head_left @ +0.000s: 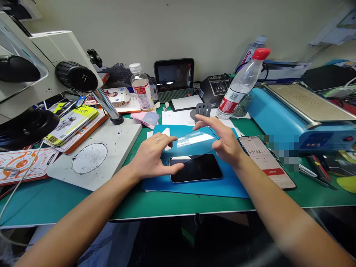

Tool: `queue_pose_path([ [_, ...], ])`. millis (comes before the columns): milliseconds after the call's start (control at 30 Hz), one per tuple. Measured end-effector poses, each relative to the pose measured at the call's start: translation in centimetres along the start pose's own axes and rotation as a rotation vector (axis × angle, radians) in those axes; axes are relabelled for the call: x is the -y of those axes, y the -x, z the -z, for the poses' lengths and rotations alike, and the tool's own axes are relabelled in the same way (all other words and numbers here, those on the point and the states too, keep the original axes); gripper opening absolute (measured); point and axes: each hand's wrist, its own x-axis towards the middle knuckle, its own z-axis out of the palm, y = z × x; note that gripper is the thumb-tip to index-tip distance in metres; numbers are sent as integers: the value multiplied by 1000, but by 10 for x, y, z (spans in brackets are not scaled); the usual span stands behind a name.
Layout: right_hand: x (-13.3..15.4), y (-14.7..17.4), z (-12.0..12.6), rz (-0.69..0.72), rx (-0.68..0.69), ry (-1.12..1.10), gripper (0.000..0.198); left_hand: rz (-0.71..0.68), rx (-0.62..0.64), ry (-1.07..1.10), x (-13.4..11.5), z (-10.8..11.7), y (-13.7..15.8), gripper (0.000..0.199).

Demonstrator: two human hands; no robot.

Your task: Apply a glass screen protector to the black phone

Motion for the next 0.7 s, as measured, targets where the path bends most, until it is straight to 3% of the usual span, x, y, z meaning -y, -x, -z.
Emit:
queue_pose_path([
  [133,14,18,16,-134,180,137,94,13,12,16,-4,-5,3,55],
  [267,22,66,26,-327,224,158,119,-28,79,43,-15,-9,4,55],
  [367,23,96,24,-445,212,133,117,-64,134,28,-22,-12,3,55],
  [500,20,106,19,-457,146,85,114,-60,205,-3,-25,-14,4,54],
  [700,22,101,19,-476,198,73,110,-65,226,-2,-23,-15,4,58],
])
